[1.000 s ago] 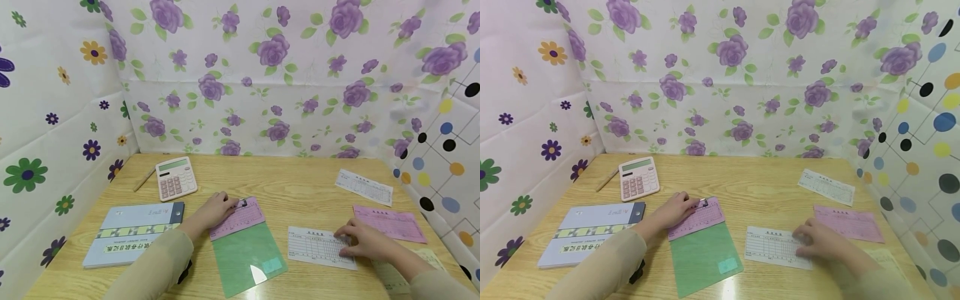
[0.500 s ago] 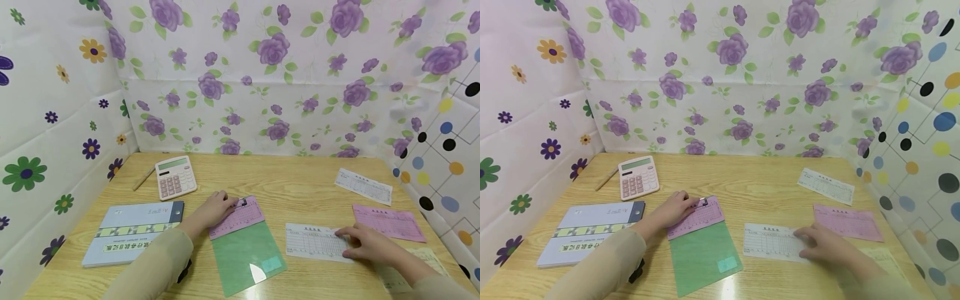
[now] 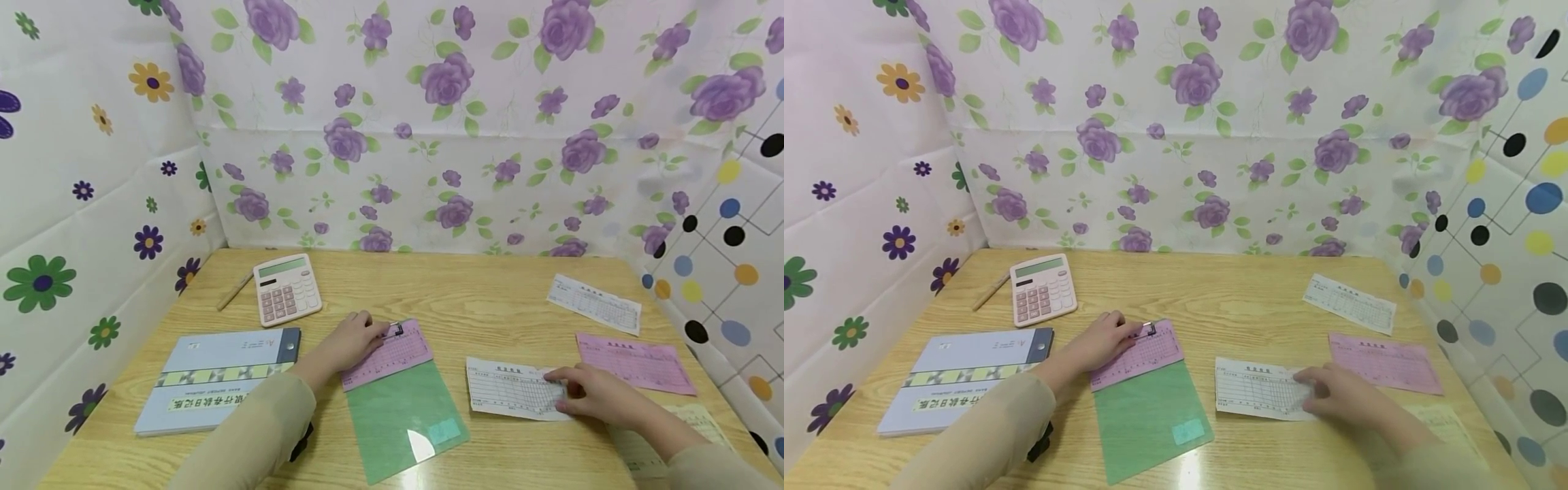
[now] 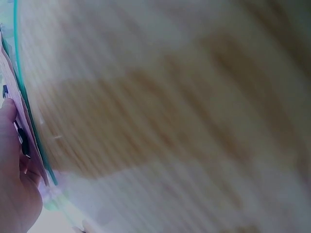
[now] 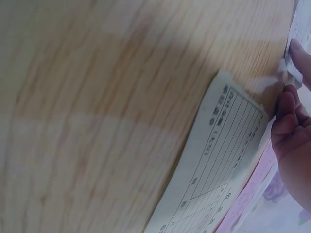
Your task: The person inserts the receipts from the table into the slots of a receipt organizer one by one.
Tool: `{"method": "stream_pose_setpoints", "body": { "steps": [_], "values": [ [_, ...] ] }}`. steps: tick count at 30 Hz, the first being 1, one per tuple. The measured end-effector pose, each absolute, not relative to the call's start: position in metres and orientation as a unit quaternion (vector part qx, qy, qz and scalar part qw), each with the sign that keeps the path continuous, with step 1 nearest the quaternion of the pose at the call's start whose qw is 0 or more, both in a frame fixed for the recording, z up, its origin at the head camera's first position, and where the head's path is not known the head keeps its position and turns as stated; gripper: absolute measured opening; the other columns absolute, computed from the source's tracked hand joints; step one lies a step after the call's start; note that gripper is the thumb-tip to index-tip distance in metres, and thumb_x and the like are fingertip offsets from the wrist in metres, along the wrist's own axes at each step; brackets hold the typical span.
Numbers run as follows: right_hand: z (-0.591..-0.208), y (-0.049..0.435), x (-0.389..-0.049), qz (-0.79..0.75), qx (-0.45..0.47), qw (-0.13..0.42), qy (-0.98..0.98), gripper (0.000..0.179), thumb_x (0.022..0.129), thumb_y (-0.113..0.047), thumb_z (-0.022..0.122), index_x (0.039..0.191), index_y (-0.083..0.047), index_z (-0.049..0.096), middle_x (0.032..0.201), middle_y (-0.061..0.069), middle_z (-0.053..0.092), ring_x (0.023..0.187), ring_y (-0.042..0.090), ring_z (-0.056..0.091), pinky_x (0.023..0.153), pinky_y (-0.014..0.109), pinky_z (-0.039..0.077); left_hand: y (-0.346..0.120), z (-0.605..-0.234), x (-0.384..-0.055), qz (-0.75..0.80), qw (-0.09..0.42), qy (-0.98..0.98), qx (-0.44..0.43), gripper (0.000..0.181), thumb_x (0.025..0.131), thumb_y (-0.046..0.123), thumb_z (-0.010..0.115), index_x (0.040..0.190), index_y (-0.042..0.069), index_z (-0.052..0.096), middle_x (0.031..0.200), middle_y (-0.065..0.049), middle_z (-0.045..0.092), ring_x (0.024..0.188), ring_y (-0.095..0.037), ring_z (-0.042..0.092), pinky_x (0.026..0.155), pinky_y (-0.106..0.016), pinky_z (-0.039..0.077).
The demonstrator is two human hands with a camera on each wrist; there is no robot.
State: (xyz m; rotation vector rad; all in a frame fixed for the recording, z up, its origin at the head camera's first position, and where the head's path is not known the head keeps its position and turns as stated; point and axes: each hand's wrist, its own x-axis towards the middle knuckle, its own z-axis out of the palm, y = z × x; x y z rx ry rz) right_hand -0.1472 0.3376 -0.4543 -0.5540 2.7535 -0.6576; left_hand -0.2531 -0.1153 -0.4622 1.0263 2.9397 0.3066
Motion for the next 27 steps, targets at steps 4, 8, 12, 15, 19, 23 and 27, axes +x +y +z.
{"method": "stream_pose_setpoints", "body": {
  "steps": [4, 8, 12, 15, 19, 23, 27],
  "values": [
    [-0.454, 0.335, -0.147, -0.234, -0.183, 0.134, 0.945, 0.051, 0.082, -0.043, 0.068, 0.123, -0.013, 0.060, 0.080, -0.005, 0.047, 0.067, 0.006, 0.040, 0.057, 0.023, 0.036, -0.115, -0.460, -0.253, 0.099, 0.010, 0.939, 0.328, 0.038, 0.097, 0.031, 0.052, 0.134, 0.024, 0.052, 0.107, -0.005, 0.048, 0.092, -0.016, 0.044, 0.080, -0.032, 0.042],
    [-0.454, 0.332, -0.147, -0.251, -0.165, 0.145, 0.943, 0.053, 0.082, -0.040, 0.070, 0.124, -0.011, 0.059, 0.078, -0.005, 0.048, 0.065, 0.007, 0.041, 0.055, 0.024, 0.036, -0.115, -0.460, -0.252, 0.101, 0.008, 0.938, 0.330, 0.038, 0.097, 0.031, 0.052, 0.134, 0.023, 0.052, 0.107, -0.006, 0.049, 0.093, -0.017, 0.045, 0.081, -0.033, 0.042],
    [-0.453, 0.330, -0.145, -0.283, -0.129, 0.157, 0.937, 0.053, 0.081, -0.036, 0.072, 0.125, -0.010, 0.059, 0.080, -0.001, 0.049, 0.068, 0.011, 0.043, 0.056, 0.024, 0.037, -0.115, -0.461, -0.253, 0.103, 0.007, 0.938, 0.332, 0.038, 0.097, 0.031, 0.052, 0.134, 0.023, 0.052, 0.107, -0.006, 0.049, 0.092, -0.017, 0.045, 0.081, -0.033, 0.042],
    [-0.450, 0.328, -0.145, -0.318, -0.099, 0.158, 0.930, 0.047, 0.082, -0.034, 0.071, 0.122, -0.010, 0.060, 0.084, 0.002, 0.048, 0.074, 0.015, 0.043, 0.059, 0.025, 0.037, -0.116, -0.462, -0.252, 0.108, 0.005, 0.937, 0.333, 0.038, 0.097, 0.030, 0.053, 0.134, 0.023, 0.053, 0.107, -0.006, 0.049, 0.092, -0.017, 0.045, 0.080, -0.033, 0.042],
    [-0.449, 0.329, -0.148, -0.354, -0.065, 0.135, 0.923, 0.039, 0.087, -0.035, 0.066, 0.116, -0.009, 0.062, 0.088, 0.004, 0.049, 0.078, 0.017, 0.044, 0.062, 0.025, 0.039, -0.116, -0.463, -0.253, 0.107, 0.005, 0.937, 0.333, 0.037, 0.097, 0.030, 0.053, 0.133, 0.023, 0.053, 0.106, -0.005, 0.049, 0.091, -0.017, 0.044, 0.079, -0.032, 0.042],
    [-0.452, 0.330, -0.153, -0.354, -0.041, 0.107, 0.928, 0.036, 0.089, -0.034, 0.064, 0.111, -0.007, 0.063, 0.091, 0.004, 0.054, 0.081, 0.017, 0.047, 0.065, 0.026, 0.042, -0.116, -0.464, -0.254, 0.105, 0.004, 0.937, 0.334, 0.038, 0.097, 0.030, 0.052, 0.134, 0.023, 0.053, 0.106, -0.005, 0.048, 0.091, -0.017, 0.044, 0.079, -0.032, 0.042],
    [-0.454, 0.329, -0.156, -0.333, -0.039, 0.081, 0.939, 0.028, 0.090, -0.027, 0.064, 0.110, -0.007, 0.062, 0.100, 0.004, 0.059, 0.089, 0.019, 0.054, 0.072, 0.031, 0.045, -0.116, -0.464, -0.254, 0.106, 0.002, 0.936, 0.336, 0.037, 0.097, 0.030, 0.052, 0.134, 0.023, 0.053, 0.105, -0.005, 0.048, 0.091, -0.016, 0.044, 0.079, -0.032, 0.042]
  ]
}}
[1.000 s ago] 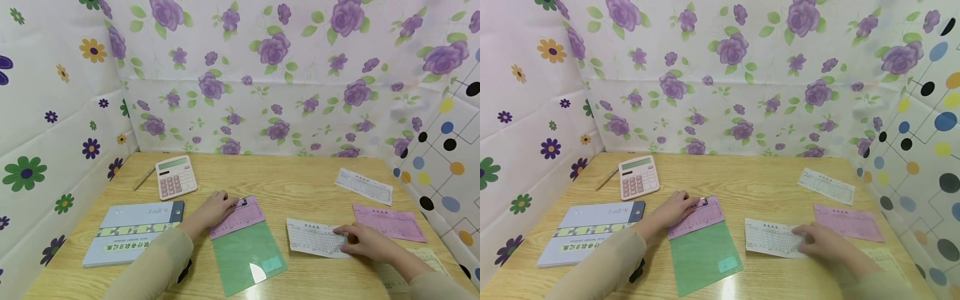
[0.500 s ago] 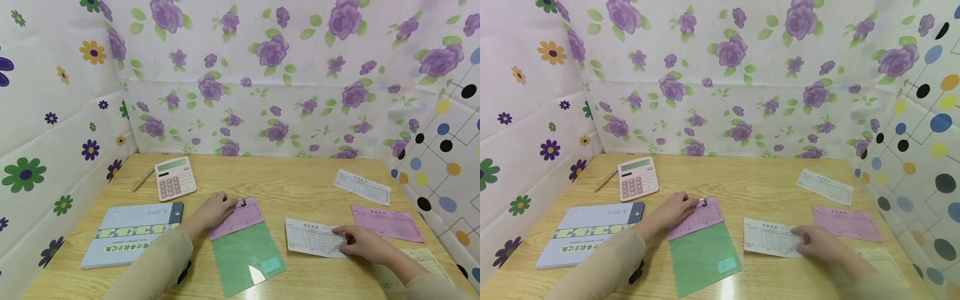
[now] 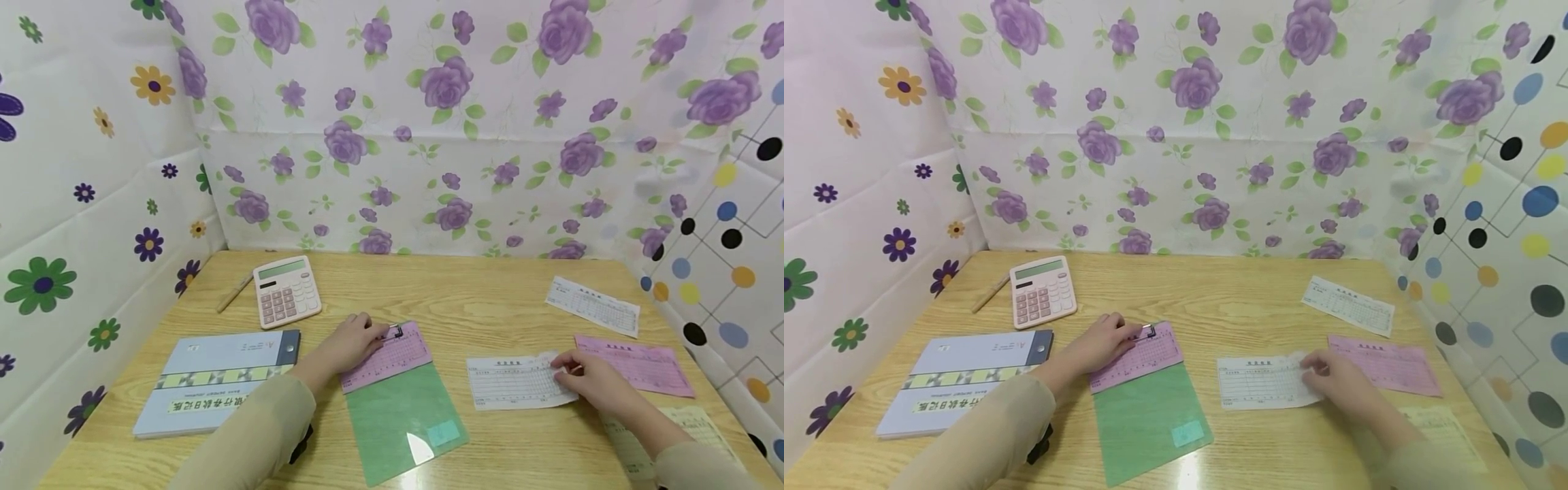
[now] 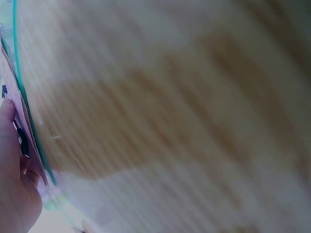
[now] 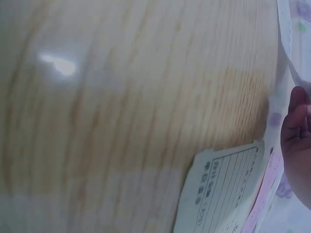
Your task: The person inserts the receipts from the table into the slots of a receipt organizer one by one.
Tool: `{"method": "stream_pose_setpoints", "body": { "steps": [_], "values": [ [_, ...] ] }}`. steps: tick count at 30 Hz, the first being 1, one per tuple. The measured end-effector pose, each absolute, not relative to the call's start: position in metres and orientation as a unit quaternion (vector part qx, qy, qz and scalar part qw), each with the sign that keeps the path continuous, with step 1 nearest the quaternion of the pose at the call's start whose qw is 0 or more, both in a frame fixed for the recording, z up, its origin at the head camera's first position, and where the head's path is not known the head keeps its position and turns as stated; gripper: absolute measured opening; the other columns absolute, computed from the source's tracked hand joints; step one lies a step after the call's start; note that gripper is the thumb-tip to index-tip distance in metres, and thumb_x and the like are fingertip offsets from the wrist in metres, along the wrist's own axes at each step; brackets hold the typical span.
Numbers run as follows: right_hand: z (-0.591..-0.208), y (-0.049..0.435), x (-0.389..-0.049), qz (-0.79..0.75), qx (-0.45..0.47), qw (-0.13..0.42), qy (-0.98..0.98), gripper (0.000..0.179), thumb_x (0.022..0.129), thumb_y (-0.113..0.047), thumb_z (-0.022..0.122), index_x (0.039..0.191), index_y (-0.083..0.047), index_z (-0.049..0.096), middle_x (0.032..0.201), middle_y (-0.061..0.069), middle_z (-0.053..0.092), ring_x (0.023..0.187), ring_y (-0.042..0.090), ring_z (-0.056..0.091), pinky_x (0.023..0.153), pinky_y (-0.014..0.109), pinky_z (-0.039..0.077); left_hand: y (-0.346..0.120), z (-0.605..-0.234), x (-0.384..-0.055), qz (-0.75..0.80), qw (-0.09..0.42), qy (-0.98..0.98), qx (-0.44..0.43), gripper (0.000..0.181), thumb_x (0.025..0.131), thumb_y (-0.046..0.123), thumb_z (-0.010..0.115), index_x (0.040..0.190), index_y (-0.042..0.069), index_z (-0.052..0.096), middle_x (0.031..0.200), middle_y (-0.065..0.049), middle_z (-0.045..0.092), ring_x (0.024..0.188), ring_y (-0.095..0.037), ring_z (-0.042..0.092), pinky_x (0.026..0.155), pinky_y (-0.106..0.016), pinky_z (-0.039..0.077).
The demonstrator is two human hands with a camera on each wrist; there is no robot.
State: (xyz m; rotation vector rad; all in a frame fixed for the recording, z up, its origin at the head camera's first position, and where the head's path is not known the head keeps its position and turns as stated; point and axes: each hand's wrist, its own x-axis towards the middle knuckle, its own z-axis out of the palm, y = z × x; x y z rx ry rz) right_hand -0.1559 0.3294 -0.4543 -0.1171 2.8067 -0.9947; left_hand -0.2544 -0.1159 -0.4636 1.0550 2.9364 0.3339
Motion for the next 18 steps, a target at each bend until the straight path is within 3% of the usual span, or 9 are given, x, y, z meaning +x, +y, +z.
{"method": "stream_pose_setpoints", "body": {
  "steps": [4, 13, 18],
  "values": [
    [-0.452, 0.328, -0.157, -0.325, -0.036, 0.063, 0.943, 0.027, 0.091, -0.026, 0.062, 0.111, -0.008, 0.062, 0.108, 0.007, 0.061, 0.095, 0.023, 0.057, 0.074, 0.036, 0.047, -0.115, -0.463, -0.254, 0.105, 0.002, 0.936, 0.335, 0.037, 0.097, 0.030, 0.052, 0.133, 0.023, 0.053, 0.104, -0.004, 0.048, 0.091, -0.016, 0.044, 0.079, -0.032, 0.042],
    [-0.438, 0.321, -0.159, -0.373, -0.029, 0.046, 0.926, 0.032, 0.093, -0.028, 0.059, 0.116, -0.005, 0.059, 0.111, 0.013, 0.056, 0.093, 0.023, 0.054, 0.067, 0.030, 0.048, -0.115, -0.464, -0.254, 0.096, 0.000, 0.938, 0.333, 0.038, 0.097, 0.031, 0.052, 0.134, 0.023, 0.053, 0.106, -0.005, 0.048, 0.091, -0.016, 0.044, 0.080, -0.033, 0.042],
    [-0.432, 0.320, -0.162, -0.401, -0.037, 0.043, 0.914, 0.041, 0.094, -0.037, 0.056, 0.120, -0.005, 0.056, 0.109, 0.011, 0.055, 0.093, 0.022, 0.054, 0.070, 0.032, 0.049, -0.114, -0.463, -0.253, 0.098, -0.002, 0.938, 0.333, 0.038, 0.097, 0.030, 0.052, 0.134, 0.023, 0.053, 0.104, -0.004, 0.048, 0.090, -0.016, 0.044, 0.079, -0.032, 0.042]
  ]
}}
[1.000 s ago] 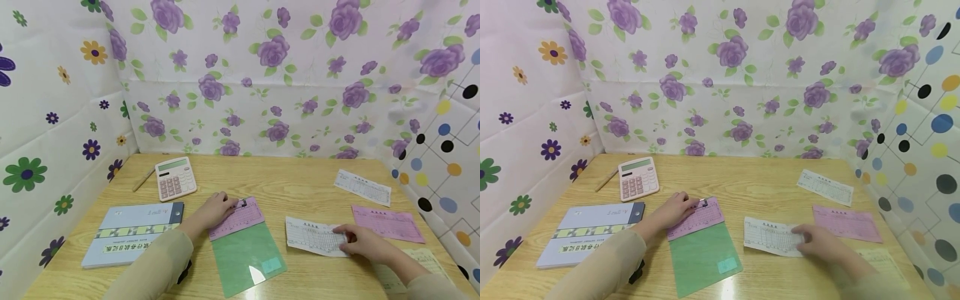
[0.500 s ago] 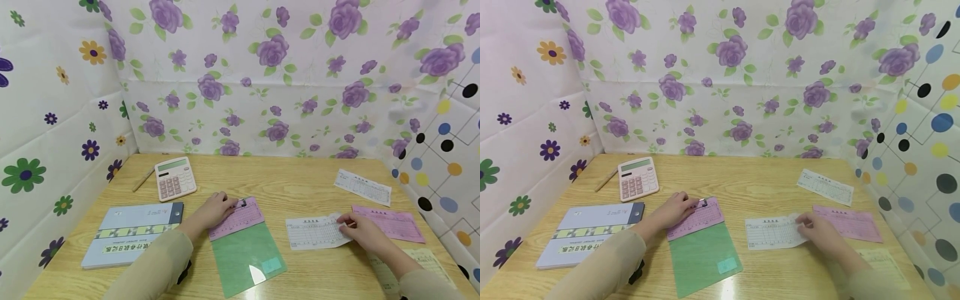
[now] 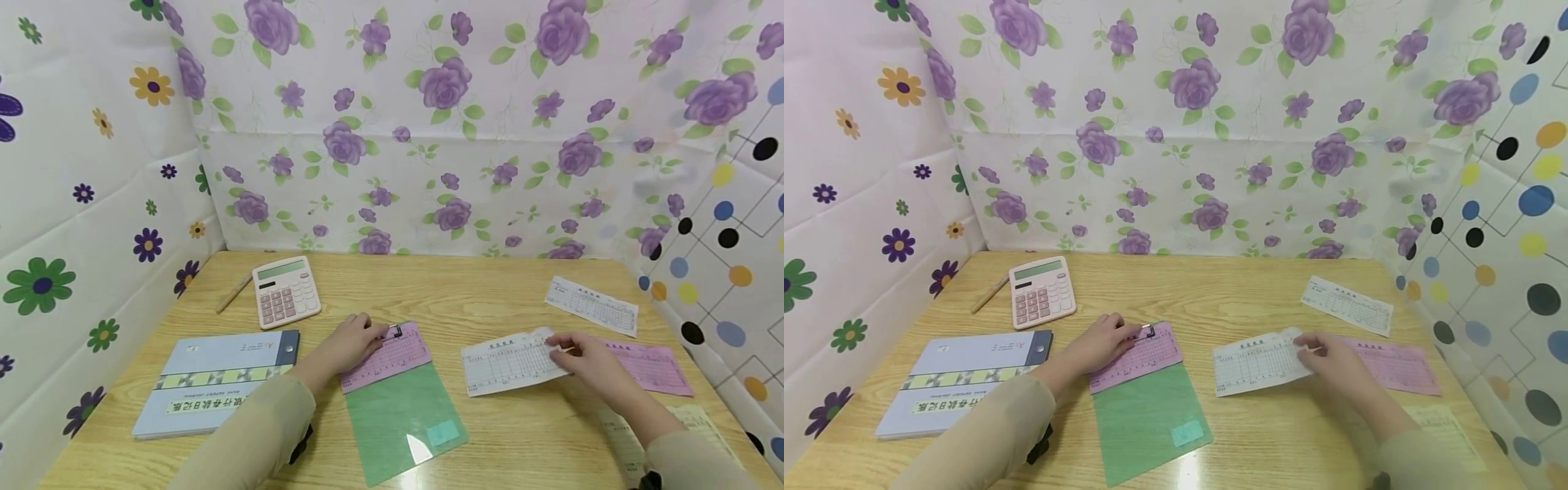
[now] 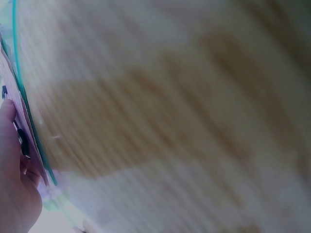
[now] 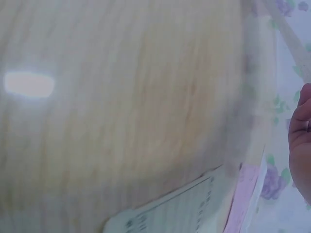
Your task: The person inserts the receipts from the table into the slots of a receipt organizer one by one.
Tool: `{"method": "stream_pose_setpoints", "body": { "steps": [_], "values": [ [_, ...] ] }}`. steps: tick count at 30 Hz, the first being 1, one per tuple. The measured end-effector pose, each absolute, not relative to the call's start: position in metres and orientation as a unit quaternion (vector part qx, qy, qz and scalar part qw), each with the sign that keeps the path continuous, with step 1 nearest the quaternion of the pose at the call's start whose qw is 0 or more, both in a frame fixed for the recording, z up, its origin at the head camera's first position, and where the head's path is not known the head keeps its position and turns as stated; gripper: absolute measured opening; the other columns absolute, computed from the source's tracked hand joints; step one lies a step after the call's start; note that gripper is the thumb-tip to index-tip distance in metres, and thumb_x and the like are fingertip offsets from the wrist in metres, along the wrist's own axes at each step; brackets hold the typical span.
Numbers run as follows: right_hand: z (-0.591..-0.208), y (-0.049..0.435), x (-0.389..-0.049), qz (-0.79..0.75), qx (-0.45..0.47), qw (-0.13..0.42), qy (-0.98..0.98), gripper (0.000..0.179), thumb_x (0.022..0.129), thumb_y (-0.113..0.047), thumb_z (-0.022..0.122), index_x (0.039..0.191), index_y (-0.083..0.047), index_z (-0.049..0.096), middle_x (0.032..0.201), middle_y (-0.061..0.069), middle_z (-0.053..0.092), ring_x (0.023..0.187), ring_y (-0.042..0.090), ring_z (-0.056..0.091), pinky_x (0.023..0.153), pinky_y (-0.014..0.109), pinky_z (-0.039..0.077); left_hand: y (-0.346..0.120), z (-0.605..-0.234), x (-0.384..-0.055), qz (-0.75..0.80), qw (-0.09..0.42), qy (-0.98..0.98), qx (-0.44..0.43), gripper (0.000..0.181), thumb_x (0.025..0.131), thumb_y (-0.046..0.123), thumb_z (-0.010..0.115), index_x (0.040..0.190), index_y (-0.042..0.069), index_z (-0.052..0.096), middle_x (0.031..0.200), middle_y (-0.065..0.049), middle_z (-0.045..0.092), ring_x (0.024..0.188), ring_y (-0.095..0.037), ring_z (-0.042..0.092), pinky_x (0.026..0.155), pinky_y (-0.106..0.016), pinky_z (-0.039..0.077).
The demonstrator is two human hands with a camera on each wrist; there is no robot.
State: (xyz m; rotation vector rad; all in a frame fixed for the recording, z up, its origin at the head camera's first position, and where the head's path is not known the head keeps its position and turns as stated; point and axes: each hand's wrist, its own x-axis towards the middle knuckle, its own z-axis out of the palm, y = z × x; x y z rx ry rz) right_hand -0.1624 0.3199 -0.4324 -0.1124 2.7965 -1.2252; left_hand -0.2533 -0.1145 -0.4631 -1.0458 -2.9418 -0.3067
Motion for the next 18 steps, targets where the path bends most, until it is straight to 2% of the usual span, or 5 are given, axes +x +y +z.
{"method": "stream_pose_setpoints", "body": {
  "steps": [7, 18],
  "values": [
    [-0.424, 0.308, -0.169, -0.432, -0.026, 0.060, 0.900, 0.049, 0.091, -0.047, 0.056, 0.124, -0.010, 0.054, 0.117, 0.012, 0.053, 0.096, 0.024, 0.054, 0.075, 0.040, 0.047, -0.114, -0.460, -0.252, -0.093, -0.005, -0.939, -0.330, 0.038, 0.097, 0.031, 0.052, 0.134, 0.023, 0.053, 0.104, -0.004, 0.048, 0.091, -0.016, 0.044, 0.080, -0.033, 0.042],
    [-0.433, 0.259, -0.188, -0.478, -0.058, 0.072, 0.874, 0.035, 0.090, -0.034, 0.063, 0.116, -0.010, 0.059, 0.107, 0.009, 0.056, 0.091, 0.023, 0.053, 0.073, 0.039, 0.048, -0.115, -0.466, -0.254, -0.081, 0.013, -0.939, -0.334, 0.038, 0.097, 0.032, 0.052, 0.134, 0.024, 0.053, 0.104, -0.003, 0.048, 0.089, -0.015, 0.043, 0.078, -0.031, 0.041]
  ]
}}
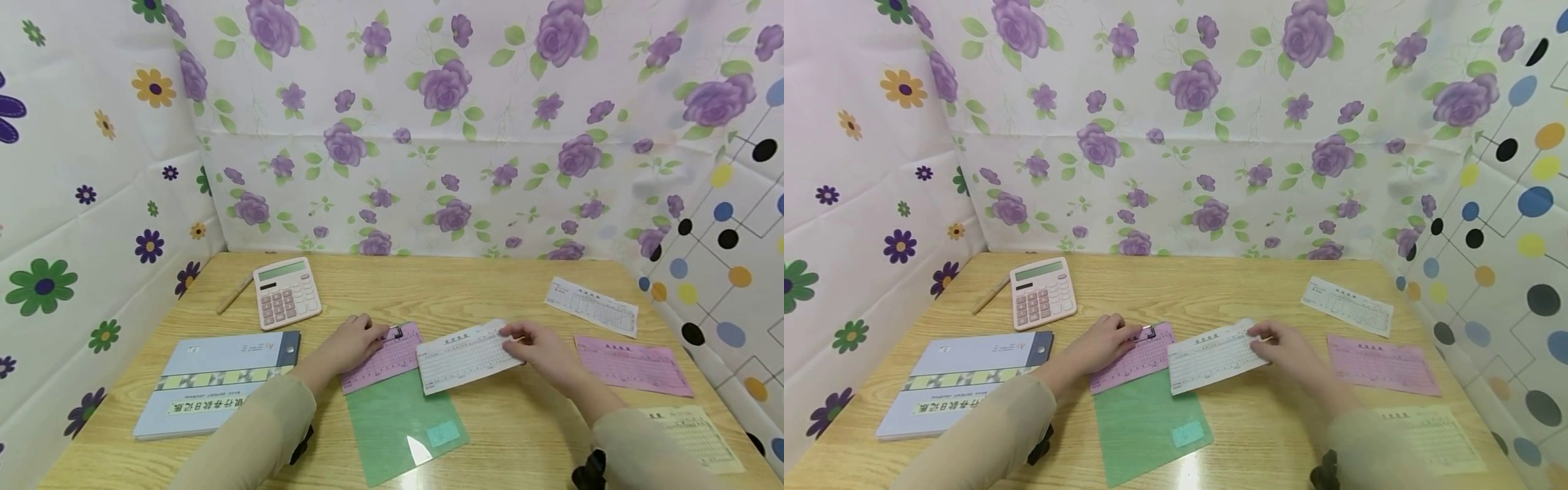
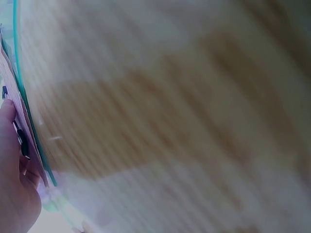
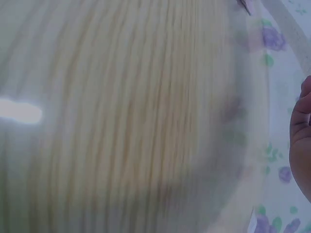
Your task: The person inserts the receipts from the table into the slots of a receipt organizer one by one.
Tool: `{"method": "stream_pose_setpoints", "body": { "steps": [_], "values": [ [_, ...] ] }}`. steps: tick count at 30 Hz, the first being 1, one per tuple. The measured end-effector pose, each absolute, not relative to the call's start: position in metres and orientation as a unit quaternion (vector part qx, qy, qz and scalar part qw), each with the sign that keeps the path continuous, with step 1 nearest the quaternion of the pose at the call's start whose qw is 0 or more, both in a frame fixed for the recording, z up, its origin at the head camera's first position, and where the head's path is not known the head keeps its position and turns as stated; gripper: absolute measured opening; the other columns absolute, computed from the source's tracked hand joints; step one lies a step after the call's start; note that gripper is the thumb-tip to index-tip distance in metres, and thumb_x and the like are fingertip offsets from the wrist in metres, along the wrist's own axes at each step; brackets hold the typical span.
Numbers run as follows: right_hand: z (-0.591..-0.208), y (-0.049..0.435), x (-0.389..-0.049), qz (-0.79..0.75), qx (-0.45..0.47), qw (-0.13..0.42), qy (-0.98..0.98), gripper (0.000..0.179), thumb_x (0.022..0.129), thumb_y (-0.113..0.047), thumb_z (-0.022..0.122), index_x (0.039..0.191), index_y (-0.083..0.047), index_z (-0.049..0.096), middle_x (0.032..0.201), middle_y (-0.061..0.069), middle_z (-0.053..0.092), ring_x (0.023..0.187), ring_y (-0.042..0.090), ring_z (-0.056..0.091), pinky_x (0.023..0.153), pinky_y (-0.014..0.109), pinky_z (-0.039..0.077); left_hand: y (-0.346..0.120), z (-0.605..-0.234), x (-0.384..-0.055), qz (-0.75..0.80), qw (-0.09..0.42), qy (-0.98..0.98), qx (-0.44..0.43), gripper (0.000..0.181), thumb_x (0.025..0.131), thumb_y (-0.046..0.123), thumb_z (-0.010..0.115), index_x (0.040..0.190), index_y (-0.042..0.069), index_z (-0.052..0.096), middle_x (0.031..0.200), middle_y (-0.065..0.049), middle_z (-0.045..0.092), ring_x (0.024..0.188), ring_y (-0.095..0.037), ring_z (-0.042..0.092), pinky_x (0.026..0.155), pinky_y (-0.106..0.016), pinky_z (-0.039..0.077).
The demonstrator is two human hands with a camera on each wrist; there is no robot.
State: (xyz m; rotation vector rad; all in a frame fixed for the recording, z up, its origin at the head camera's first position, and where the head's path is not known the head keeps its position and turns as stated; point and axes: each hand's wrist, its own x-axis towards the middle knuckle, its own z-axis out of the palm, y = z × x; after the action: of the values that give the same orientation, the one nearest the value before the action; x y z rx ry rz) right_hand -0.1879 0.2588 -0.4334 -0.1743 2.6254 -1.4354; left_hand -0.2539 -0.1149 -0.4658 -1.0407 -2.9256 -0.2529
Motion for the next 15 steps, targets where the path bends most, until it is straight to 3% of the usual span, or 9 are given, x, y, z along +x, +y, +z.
{"method": "stream_pose_setpoints", "body": {
  "steps": [9, 15],
  "values": [
    [-0.441, 0.212, -0.200, -0.489, -0.085, 0.085, 0.864, 0.025, 0.089, -0.019, 0.065, 0.111, -0.007, 0.063, 0.102, 0.008, 0.058, 0.085, 0.020, 0.050, 0.070, 0.032, 0.046, -0.114, -0.464, -0.253, -0.082, 0.009, -0.940, -0.331, 0.038, 0.097, 0.031, 0.052, 0.134, 0.023, 0.053, 0.104, -0.003, 0.048, 0.089, -0.015, 0.043, 0.077, -0.031, 0.041],
    [-0.448, 0.189, -0.206, -0.459, -0.103, 0.090, 0.878, 0.018, 0.088, -0.017, 0.065, 0.105, -0.013, 0.065, 0.096, 0.003, 0.059, 0.084, 0.018, 0.050, 0.072, 0.032, 0.044, -0.114, -0.461, -0.251, -0.080, 0.005, -0.940, -0.333, 0.037, 0.098, 0.030, 0.051, 0.134, 0.022, 0.053, 0.103, -0.004, 0.048, 0.089, -0.016, 0.043, 0.078, -0.032, 0.041]
  ]
}}
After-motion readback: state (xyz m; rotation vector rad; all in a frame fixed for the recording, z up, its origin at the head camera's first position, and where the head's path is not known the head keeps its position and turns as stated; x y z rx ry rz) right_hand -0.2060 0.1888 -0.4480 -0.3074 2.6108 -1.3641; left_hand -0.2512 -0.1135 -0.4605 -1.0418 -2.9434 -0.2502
